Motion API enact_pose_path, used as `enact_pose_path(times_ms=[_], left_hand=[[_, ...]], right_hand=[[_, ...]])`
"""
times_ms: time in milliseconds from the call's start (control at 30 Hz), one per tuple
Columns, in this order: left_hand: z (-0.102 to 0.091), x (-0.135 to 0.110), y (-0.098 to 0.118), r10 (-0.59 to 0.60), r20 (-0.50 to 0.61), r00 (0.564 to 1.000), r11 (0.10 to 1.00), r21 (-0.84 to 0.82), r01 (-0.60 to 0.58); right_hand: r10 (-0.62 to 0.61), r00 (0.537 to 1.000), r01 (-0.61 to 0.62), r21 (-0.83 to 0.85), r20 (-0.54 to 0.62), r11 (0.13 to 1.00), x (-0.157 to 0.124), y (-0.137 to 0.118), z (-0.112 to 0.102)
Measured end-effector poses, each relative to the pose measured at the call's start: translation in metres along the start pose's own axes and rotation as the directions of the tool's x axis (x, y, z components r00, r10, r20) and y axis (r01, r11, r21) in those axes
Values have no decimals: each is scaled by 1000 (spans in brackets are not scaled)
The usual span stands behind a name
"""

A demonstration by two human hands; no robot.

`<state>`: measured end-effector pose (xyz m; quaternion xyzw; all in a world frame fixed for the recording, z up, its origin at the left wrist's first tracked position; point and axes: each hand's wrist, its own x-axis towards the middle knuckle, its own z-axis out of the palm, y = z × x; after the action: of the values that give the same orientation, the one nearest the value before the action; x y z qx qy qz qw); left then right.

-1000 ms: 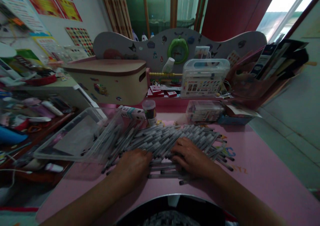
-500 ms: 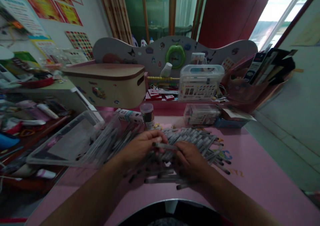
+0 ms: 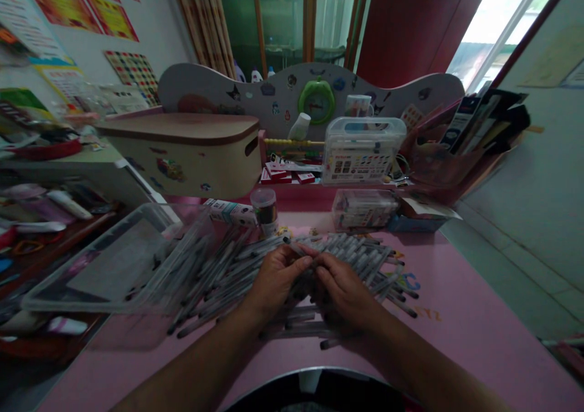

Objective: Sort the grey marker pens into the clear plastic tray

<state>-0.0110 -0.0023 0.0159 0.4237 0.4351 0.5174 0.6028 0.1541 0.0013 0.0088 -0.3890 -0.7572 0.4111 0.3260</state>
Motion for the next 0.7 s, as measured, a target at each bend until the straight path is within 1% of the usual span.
enact_pose_path(times_ms=[67,133,267,367,500,600,700], left_hand=[[-3,1,-3,-13,-10,1000,999,-50,13],[-6,2,-2,6,-23,1000,998,-68,-8],[-8,1,3,57,-5,998,998,-8,-58],[-8,-1,3,62,-14,998,998,25,-62],[-11,-3,2,79,-45,996,993,88,-75],[-14,-4,2,92,-45,995,986,141,-85],[-15,-5,3,70,-43,997,988,139,-63]], right_hand=[[39,999,-39,35,2,999,-1,0,1],[50,999,-51,41,7,998,-2,-1,1],[34,997,-36,27,63,999,-1,0,-2],[32,996,-31,-22,86,999,0,1,-3],[48,995,-43,-59,86,997,1,1,-4],[53,995,-47,-82,79,996,1,1,-4],[43,996,-37,-71,82,997,0,0,-5]])
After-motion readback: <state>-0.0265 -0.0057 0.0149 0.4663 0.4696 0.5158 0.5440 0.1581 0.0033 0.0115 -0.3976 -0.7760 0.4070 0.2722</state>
